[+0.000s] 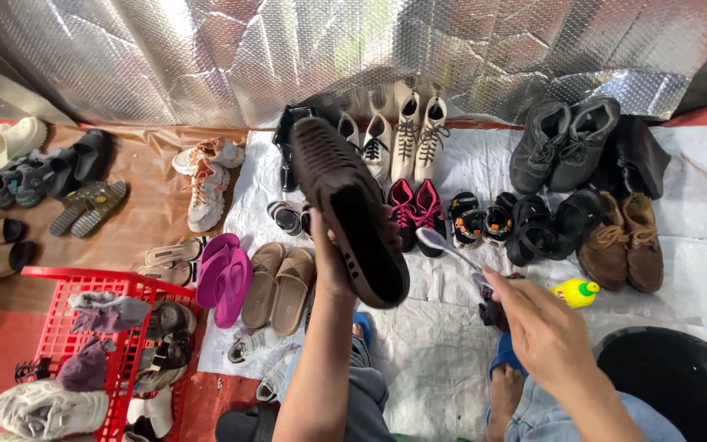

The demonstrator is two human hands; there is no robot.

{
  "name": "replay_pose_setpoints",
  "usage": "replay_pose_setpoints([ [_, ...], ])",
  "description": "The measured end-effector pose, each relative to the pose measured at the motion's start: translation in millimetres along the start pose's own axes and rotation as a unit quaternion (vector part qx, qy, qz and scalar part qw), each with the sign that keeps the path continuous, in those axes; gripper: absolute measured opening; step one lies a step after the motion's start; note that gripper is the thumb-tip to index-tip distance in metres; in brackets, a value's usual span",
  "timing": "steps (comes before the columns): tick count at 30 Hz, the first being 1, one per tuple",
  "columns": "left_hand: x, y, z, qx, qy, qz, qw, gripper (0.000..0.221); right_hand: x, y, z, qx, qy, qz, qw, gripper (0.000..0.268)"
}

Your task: A person is cleaning a brown shoe by wiping it with a cloth and scrubbing it with a small brush while sitting on the floor surrounded by other shoes.

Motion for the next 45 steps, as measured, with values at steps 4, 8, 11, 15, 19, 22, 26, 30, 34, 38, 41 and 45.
replay_pose_setpoints([
  [4,-24,-6,-4,0.045,-0.062,0.025,0.997,0.084,1,0,7,-0.019,-0.026,-0.062,0.998,0.06],
  [8,-8,26,-19,0.073,0.005,0.359,0.93,0.082,13,-4,14,0.021,-0.025,-0.096,0.995,0.05],
  [11,-6,36,-21,0.088,-0.023,0.372,0.924,0.093,20,-2,11,0.006,-0.013,-0.074,0.997,0.042],
  [15,2,-15,-5,0.046,0.107,0.269,0.956,0.067,31,38,-15,-0.182,0.007,-0.057,0.982,0.071],
  [19,0,-18,2,0.014,0.076,0.126,0.989,0.074,25,27,-17,-0.237,0.07,0.064,0.967,0.072],
  [22,4,-17,2,0.023,0.054,0.068,0.996,0.096,27,40,-30,-0.305,0.145,0.225,0.914,0.055],
  [26,7,-10,-4,0.03,0.063,0.028,0.997,0.103,50,60,-43,-0.251,0.197,0.337,0.886,0.058],
  [30,-8,2,-6,-0.002,0.011,0.009,1.0,0.11,68,77,-50,-0.212,0.416,0.35,0.812,0.059],
  [34,-32,-3,2,-0.062,-0.008,-0.071,0.996,0.095,22,89,-27,-0.145,0.216,0.338,0.904,0.051],
  [38,-52,-25,5,-0.045,-0.017,-0.032,0.998,0.084,7,67,-5,-0.032,0.143,0.284,0.947,0.055],
  [41,-64,-39,7,-0.033,-0.021,0.0,0.999,0.075,9,52,4,0.018,0.124,0.26,0.958,0.051],
  [45,-73,-51,11,-0.025,-0.027,0.058,0.998,0.071,1,40,14,0.054,0.081,0.229,0.968,0.044],
])
Point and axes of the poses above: each hand's wrist, its own z-axis towards the middle knuckle, its own y-axis out of the palm, x = y × z, the point moved 10 cm from there along z, towards the middle knuckle, and after that the axes turned 4 degrees about -z, right-handed, at the moved point
